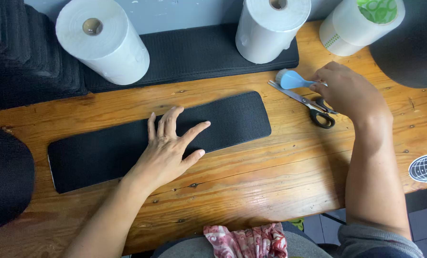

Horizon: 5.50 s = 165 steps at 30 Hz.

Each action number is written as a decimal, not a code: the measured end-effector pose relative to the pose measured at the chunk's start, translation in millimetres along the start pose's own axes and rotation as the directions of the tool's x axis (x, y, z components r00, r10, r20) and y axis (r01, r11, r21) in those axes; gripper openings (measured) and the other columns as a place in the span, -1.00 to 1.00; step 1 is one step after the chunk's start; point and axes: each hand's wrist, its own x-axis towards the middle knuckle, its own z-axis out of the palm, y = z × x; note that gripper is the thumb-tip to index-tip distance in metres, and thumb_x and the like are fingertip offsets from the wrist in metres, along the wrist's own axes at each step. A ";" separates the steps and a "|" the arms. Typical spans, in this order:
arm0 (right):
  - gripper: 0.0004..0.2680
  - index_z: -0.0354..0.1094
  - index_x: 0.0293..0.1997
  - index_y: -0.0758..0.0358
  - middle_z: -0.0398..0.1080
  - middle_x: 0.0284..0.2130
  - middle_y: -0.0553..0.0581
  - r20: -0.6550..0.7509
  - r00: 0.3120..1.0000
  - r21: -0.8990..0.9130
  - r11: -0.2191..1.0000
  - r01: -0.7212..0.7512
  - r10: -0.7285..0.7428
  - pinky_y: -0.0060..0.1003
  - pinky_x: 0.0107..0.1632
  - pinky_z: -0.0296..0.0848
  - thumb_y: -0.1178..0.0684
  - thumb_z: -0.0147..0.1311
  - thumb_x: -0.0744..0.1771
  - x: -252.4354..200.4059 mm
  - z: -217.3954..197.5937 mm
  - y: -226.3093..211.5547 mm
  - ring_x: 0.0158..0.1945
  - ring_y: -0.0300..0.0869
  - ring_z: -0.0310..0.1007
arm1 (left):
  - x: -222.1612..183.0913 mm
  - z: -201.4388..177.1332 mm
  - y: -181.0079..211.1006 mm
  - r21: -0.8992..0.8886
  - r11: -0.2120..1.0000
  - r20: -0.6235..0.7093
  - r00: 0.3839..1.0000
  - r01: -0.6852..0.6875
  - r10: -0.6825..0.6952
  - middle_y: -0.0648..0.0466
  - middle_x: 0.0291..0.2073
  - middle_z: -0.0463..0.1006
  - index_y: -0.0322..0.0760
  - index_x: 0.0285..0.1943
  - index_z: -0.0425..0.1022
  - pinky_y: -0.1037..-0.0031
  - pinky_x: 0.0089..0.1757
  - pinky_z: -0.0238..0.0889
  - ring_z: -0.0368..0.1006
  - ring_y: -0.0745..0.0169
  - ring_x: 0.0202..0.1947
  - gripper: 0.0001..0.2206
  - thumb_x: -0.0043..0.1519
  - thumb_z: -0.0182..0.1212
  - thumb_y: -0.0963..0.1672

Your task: Spreading adhesive onto a black material strip using a blue spatula

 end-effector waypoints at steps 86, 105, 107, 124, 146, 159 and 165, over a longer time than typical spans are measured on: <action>-0.88 0.53 -0.02 0.07 0.56 -0.24 -0.08 -0.011 0.945 0.443 0.846 0.298 -0.327 -0.37 -0.08 0.31 0.09 0.07 0.40 -2.8 -13.3 -56.9 -0.17 -0.28 0.44 | 3.0 -6.9 -2.0 -0.035 0.999 0.043 0.999 0.010 -0.009 -0.30 0.33 0.07 0.23 0.53 0.12 -0.31 0.22 -0.20 -0.02 -0.10 0.42 -0.37 0.24 0.15 0.14; -0.76 0.46 0.13 0.04 0.60 -0.20 -0.07 0.203 0.928 0.548 0.822 0.155 -0.311 -0.44 0.00 0.41 0.18 -0.08 0.39 -23.9 -32.8 -70.2 -0.13 -0.35 0.55 | 7.2 0.5 7.4 -0.051 0.998 -0.008 0.999 -0.040 0.040 -0.25 0.39 0.04 -0.12 0.44 0.20 -0.27 0.26 -0.14 0.04 -0.19 0.43 -0.35 0.23 0.15 0.15; -0.80 0.51 0.06 0.08 0.60 -0.22 -0.04 0.183 0.910 0.610 0.769 0.190 -0.371 -0.42 -0.03 0.45 0.12 0.00 0.36 -25.8 -39.2 -68.7 -0.14 -0.33 0.54 | 7.2 1.7 7.8 -0.028 0.999 -0.015 0.999 -0.041 0.041 -0.26 0.39 0.06 -0.13 0.45 0.19 -0.25 0.26 -0.14 0.06 -0.19 0.42 -0.36 0.25 0.11 0.16; -0.74 0.42 -0.23 0.24 0.45 -0.40 0.06 -0.069 0.895 0.923 0.313 0.225 -0.440 -0.46 -0.29 0.31 -0.11 -0.11 0.43 -3.4 36.0 -99.7 -0.37 -0.28 0.42 | 8.9 2.9 14.2 0.102 0.994 -0.003 0.999 -0.048 0.049 -0.32 0.46 0.00 0.21 0.55 0.08 -0.21 0.29 -0.18 0.00 -0.24 0.46 -0.40 0.31 -0.03 0.18; -0.73 0.36 -0.40 0.25 0.26 -0.62 0.09 -0.049 0.960 0.979 0.176 0.101 -0.275 -0.48 -0.52 0.06 -0.08 -0.11 0.41 13.4 48.3 -72.3 -0.58 -0.31 0.17 | 9.7 10.1 18.1 0.121 0.993 -0.055 0.998 0.007 -0.001 -0.28 0.46 0.04 0.27 0.53 0.10 -0.19 0.29 -0.13 0.05 -0.17 0.45 -0.34 0.21 0.06 0.20; -0.73 0.34 -0.35 0.23 0.24 -0.61 0.09 -0.156 0.968 0.987 0.018 0.162 -0.196 -0.46 -0.48 0.09 -0.07 -0.14 0.44 14.0 47.4 -81.5 -0.54 -0.28 0.16 | 8.5 9.8 15.7 0.089 0.996 -0.075 0.997 0.023 -0.016 -0.29 0.45 0.03 0.24 0.52 0.14 -0.21 0.28 -0.13 0.03 -0.19 0.45 -0.37 0.22 0.06 0.19; -0.72 0.26 -0.46 0.23 0.11 -0.69 0.09 -0.196 0.977 0.980 0.000 0.197 -0.089 -0.44 -0.55 -0.05 -0.09 -0.14 0.41 24.6 49.6 -74.3 -0.60 -0.28 -0.01 | 10.7 8.4 13.7 0.090 0.996 -0.081 0.997 0.006 0.001 -0.29 0.45 0.04 0.23 0.50 0.18 -0.20 0.30 -0.15 0.06 -0.19 0.44 -0.36 0.19 0.10 0.19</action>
